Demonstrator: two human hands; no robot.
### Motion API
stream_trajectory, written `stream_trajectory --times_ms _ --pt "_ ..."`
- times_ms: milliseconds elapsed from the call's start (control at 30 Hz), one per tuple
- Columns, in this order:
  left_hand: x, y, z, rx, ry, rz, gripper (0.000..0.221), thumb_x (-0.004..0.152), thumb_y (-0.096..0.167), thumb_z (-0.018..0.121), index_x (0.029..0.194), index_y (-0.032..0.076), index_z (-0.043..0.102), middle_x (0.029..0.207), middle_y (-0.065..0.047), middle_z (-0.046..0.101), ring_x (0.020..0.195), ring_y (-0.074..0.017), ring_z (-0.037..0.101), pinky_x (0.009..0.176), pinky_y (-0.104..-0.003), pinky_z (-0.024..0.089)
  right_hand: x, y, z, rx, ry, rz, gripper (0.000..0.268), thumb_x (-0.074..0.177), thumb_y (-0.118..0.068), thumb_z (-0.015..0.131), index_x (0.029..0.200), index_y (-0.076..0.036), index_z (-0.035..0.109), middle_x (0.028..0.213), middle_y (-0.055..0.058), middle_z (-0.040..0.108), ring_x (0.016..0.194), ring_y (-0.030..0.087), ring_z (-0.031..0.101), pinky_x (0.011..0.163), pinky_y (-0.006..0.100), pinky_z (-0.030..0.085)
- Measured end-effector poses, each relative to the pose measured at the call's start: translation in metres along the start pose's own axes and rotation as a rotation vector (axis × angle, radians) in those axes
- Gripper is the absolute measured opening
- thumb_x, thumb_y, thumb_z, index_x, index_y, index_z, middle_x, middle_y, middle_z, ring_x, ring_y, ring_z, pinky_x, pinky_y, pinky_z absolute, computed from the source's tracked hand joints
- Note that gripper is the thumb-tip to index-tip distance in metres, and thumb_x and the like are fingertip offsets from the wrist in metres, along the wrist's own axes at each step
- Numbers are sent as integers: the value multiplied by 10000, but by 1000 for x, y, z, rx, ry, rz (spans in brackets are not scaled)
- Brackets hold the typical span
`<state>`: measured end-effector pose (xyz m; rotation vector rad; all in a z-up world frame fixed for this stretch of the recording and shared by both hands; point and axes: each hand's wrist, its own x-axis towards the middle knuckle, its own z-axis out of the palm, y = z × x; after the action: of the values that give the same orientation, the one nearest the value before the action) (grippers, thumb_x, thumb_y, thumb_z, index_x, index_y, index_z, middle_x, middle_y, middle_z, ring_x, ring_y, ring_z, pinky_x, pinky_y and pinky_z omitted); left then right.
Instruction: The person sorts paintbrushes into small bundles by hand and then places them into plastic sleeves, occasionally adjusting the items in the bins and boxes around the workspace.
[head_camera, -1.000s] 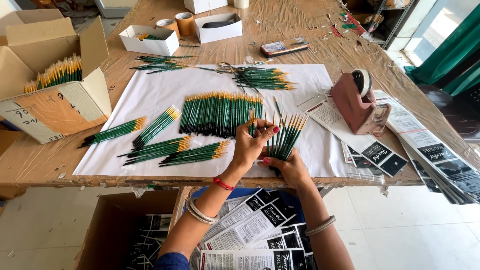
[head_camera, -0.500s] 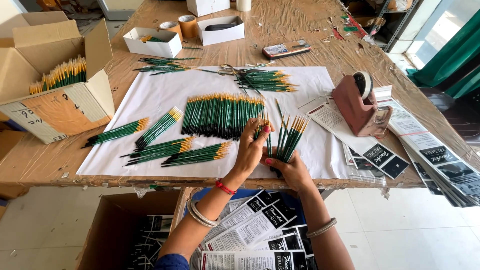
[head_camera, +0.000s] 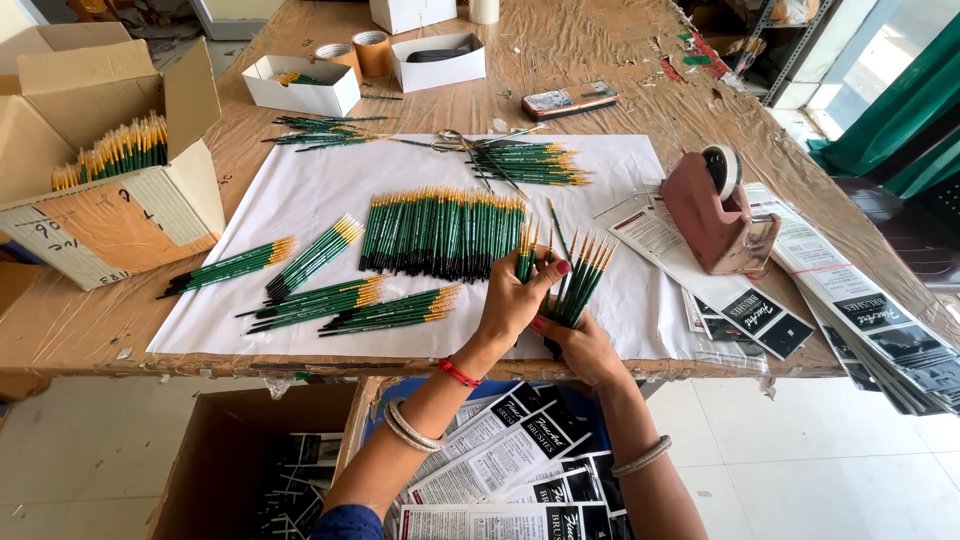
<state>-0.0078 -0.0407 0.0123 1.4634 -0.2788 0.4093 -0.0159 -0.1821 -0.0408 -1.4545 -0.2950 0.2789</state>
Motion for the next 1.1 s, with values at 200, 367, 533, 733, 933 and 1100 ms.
stream_trajectory --times_ms 200,367,533,733,933,1100 --pt "0 11 0 -18 -85 84 181 922 167 779 1026 21 750 848 54 720 732 -29 617 645 -230 516 3 13 -9 -99 -6 7 211 979 -101 684 1177 -37 718 875 -24 630 737 76 520 621 254 438" --pt "-2 -2 -3 -50 -37 100 241 1009 256 699 1015 15 704 890 7 653 804 -64 577 717 -249 489 0 0 -2 5 -63 -5 362 954 -49 652 1315 -38 684 1017 5 693 882 98 584 772 263 481" --pt "2 -3 -11 -410 17 -84 358 1001 432 590 902 88 594 880 50 684 796 -76 689 696 -272 575 -10 -24 6 188 -148 22 424 922 -24 593 1346 -19 613 1215 30 724 1118 131 637 993 279 471" --pt "3 0 -4 -112 -275 -2 339 925 326 783 1049 21 703 663 108 448 580 -27 397 501 -228 390 6 15 -13 194 -146 43 385 966 -28 608 1342 55 616 1216 72 690 1106 169 612 963 329 475" --pt "-2 11 -6 -198 -111 -39 274 979 307 713 1022 36 712 802 78 648 671 -22 505 578 -213 460 -3 -9 1 170 -116 26 420 971 -62 609 1388 -18 597 1242 49 669 1120 137 592 982 316 456" --pt "-26 32 -29 -362 57 197 281 1100 322 605 905 121 585 666 87 479 540 -19 365 479 -206 288 -15 -39 13 330 -109 -118 393 982 -156 585 1343 -1 597 1058 33 687 924 136 652 876 296 546"
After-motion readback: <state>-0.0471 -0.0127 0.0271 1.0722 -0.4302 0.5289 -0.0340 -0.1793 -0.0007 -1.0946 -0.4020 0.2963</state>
